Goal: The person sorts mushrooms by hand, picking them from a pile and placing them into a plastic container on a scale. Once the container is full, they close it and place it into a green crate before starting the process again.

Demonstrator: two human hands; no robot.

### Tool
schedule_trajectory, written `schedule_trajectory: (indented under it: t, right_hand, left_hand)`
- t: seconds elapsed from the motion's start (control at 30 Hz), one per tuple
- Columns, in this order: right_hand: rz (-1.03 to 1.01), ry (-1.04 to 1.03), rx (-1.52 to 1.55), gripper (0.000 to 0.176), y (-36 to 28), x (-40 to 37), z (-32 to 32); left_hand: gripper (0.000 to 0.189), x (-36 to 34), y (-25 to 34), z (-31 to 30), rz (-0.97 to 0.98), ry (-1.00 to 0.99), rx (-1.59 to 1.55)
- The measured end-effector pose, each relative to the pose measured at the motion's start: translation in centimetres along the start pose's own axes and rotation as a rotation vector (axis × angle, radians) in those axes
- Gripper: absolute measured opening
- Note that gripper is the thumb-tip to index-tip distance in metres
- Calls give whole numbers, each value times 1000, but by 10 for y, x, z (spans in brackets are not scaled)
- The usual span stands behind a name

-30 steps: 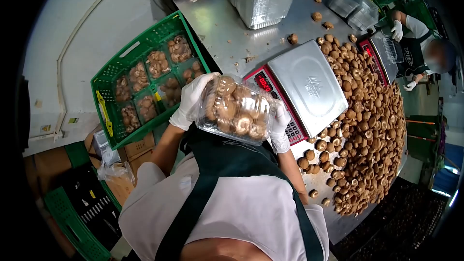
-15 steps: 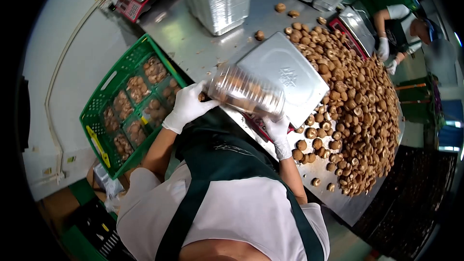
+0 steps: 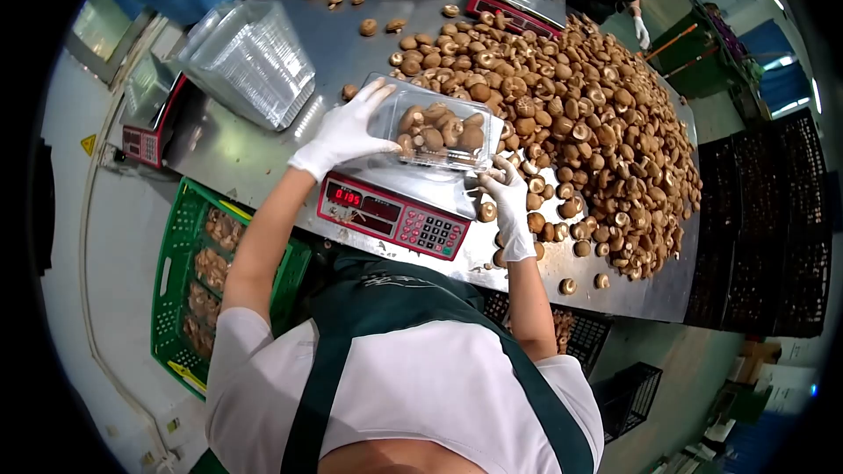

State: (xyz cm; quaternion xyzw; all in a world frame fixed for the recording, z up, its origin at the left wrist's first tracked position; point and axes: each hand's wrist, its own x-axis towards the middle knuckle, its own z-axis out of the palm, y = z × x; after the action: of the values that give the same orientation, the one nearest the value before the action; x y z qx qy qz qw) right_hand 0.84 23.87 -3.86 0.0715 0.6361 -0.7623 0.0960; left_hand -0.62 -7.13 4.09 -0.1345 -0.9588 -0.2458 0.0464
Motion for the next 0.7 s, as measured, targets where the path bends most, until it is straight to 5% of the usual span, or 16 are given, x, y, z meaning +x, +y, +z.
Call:
schedule_trajectory:
  t: [0.17, 0.33, 0.53, 0.7]
  right_hand:
    - [33, 121, 43, 35, 5, 16, 11]
    - [86, 147, 212, 23, 1, 38, 17]
    - [38, 248, -94, 14, -13, 45, 29]
    - [-13, 226, -222, 16, -9, 44, 30]
  left_hand:
    - [117, 59, 11, 15, 129, -404, 161]
    - [122, 60, 49, 17, 64, -449, 375]
    - [98, 58, 49, 29, 102, -346, 399]
    - [91, 75, 53, 1, 11, -501, 298]
